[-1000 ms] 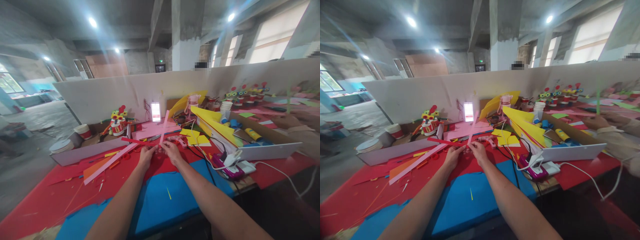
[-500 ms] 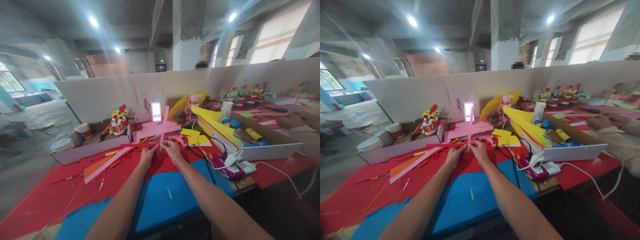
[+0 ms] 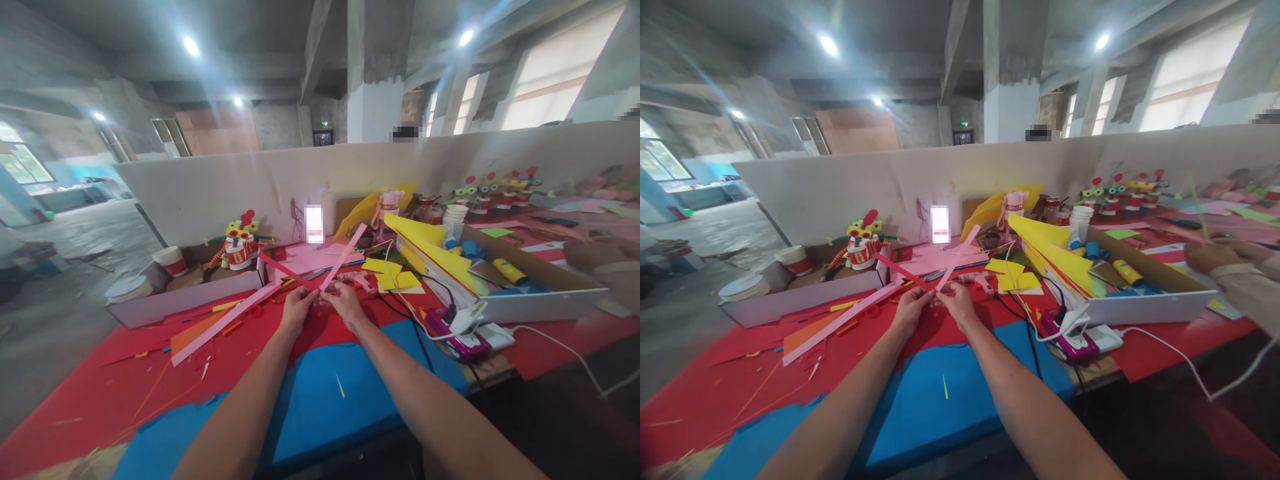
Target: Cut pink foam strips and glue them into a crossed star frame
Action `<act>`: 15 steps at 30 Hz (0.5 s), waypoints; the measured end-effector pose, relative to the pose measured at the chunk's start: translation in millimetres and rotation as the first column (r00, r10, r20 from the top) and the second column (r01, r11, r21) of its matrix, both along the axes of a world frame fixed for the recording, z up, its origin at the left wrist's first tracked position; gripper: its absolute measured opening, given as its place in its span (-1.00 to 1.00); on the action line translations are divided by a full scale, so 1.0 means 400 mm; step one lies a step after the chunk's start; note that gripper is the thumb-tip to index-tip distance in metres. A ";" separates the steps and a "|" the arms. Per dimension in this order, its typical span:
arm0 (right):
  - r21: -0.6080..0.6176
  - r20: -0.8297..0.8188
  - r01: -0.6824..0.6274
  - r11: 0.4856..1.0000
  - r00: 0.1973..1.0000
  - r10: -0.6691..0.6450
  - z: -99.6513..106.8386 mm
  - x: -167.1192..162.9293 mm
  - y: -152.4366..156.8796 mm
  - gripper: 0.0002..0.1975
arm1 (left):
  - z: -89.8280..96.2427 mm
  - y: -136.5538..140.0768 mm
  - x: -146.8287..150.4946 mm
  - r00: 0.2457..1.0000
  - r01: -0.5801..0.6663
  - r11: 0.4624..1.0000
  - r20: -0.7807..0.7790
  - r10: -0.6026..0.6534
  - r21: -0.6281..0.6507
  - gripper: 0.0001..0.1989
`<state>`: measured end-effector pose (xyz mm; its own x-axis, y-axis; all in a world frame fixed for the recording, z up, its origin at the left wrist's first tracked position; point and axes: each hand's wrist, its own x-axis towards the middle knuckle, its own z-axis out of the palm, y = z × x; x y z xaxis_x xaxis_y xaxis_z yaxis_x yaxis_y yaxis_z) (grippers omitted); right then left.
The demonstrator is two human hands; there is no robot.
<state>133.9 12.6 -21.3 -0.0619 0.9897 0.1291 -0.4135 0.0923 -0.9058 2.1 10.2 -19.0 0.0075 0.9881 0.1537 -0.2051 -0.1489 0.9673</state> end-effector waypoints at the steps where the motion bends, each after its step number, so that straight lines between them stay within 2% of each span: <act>1: -0.009 0.002 -0.008 1.000 1.000 0.008 -0.001 0.002 0.001 -0.66 | 0.002 -0.001 -0.001 0.999 -0.025 0.999 -0.041 0.026 0.024 -0.67; 5: -0.031 -0.008 -0.016 0.999 1.000 0.016 -0.004 0.004 0.002 -0.66 | 0.010 -0.004 -0.004 0.984 -0.076 0.993 -0.157 0.089 0.086 -0.69; 11: -0.006 -0.069 0.026 1.000 0.997 -0.027 0.004 -0.005 -0.002 -0.66 | 0.009 -0.003 0.002 0.999 0.023 0.999 0.027 -0.022 -0.030 -0.62; 15: 0.002 -0.041 0.018 1.000 0.999 -0.018 0.013 -0.009 -0.008 -0.66 | 0.009 -0.005 0.005 0.999 0.032 0.999 0.044 -0.030 -0.040 -0.62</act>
